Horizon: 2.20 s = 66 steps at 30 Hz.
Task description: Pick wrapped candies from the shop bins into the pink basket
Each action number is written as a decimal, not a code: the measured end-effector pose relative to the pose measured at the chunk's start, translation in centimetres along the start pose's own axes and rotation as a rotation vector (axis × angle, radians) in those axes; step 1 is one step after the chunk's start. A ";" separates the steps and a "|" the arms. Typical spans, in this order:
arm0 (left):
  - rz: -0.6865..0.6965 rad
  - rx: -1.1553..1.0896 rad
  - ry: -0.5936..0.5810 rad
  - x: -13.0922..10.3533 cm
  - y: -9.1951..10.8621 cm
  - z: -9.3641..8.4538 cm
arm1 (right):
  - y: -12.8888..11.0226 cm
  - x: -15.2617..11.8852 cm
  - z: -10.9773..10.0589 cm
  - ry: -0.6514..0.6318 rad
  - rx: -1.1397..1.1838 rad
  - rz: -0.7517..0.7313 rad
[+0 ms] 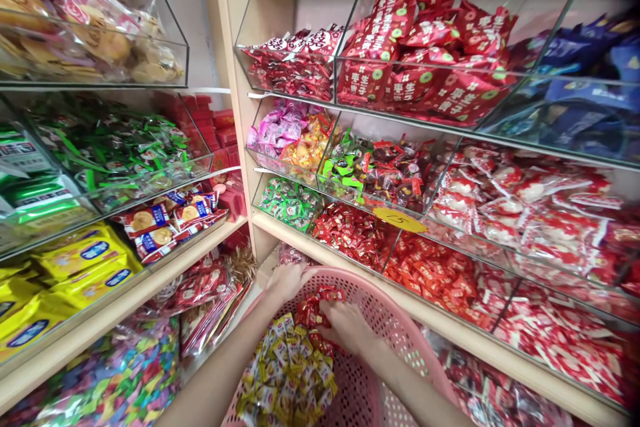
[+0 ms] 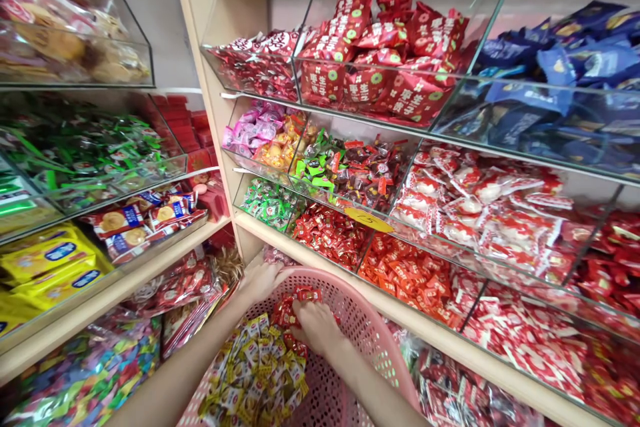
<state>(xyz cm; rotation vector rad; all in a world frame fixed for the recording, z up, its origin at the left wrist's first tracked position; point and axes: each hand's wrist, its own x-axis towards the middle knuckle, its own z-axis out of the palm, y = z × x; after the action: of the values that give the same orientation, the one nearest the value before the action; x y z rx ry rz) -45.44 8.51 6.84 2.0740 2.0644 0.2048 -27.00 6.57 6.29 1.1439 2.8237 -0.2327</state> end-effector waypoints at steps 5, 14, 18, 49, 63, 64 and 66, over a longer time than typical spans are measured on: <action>-0.037 0.021 0.022 -0.4 0.4 -0.5 | -0.4 -0.2 -0.3 -0.041 -0.007 0.032; -0.049 -0.004 0.022 -0.5 0.4 -0.6 | 1.5 1.8 -4.6 0.297 0.194 0.116; -0.035 0.010 0.038 -0.5 0.1 -0.5 | 5.5 4.7 -7.2 0.425 0.260 0.253; -0.008 0.031 0.063 -0.2 -0.5 0.4 | 12.6 9.3 -5.3 0.012 0.424 0.390; -0.038 0.008 0.023 -0.4 0.0 -0.1 | 11.8 8.7 -5.9 0.037 0.437 0.468; -0.040 0.010 0.025 -0.4 -0.1 -0.1 | 11.7 8.7 -5.9 0.040 0.439 0.467; -0.044 0.016 0.031 -0.4 -0.1 -0.1 | 11.7 8.7 -5.8 0.051 0.441 0.462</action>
<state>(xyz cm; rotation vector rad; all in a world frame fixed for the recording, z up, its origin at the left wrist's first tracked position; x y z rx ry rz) -45.57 8.13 6.91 2.0450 2.1332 0.2155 -25.23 21.79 9.60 1.8639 2.5125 -0.8196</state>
